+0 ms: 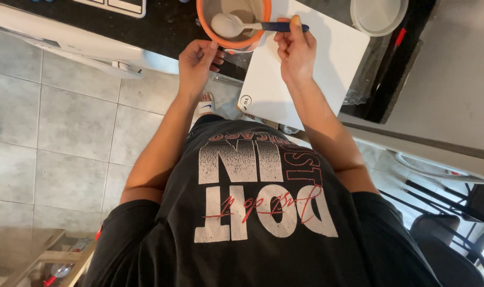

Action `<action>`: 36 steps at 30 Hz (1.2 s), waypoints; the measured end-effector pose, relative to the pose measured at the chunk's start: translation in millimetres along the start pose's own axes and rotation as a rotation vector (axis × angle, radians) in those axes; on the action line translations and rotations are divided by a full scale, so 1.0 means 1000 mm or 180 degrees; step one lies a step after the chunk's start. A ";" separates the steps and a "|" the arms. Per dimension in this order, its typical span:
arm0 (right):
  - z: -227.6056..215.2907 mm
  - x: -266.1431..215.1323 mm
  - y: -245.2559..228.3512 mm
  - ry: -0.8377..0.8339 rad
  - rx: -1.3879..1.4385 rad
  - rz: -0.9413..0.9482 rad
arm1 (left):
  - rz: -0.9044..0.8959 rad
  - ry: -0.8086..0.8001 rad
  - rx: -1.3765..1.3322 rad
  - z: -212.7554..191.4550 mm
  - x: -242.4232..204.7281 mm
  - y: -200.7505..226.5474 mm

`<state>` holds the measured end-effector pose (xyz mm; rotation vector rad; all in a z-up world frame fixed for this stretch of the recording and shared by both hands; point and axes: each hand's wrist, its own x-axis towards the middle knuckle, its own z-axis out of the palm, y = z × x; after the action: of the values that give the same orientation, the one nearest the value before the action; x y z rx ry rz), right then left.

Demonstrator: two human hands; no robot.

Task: Stirring a grey mixture and pouring it into a hexagonal mold on a clean white board

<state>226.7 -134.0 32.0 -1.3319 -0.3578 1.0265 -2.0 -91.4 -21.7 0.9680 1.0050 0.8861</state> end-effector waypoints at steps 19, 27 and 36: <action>-0.161 -0.038 -0.044 0.0820 0.0279 -0.1017 | -0.0629 0.0380 -0.0173 0.013 -0.077 -0.014; -0.165 -0.061 -0.007 0.0313 -0.1519 -0.2591 | -0.0428 -0.0104 -0.0044 0.058 -0.113 -0.026; -0.170 -0.062 -0.005 0.0502 -0.1424 -0.2686 | -0.0421 -0.0067 0.0060 0.061 -0.112 -0.021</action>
<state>320.0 -287.8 12.2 -1.4334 -0.9677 0.1300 26.6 -214.8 2.1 0.9140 1.0487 0.7562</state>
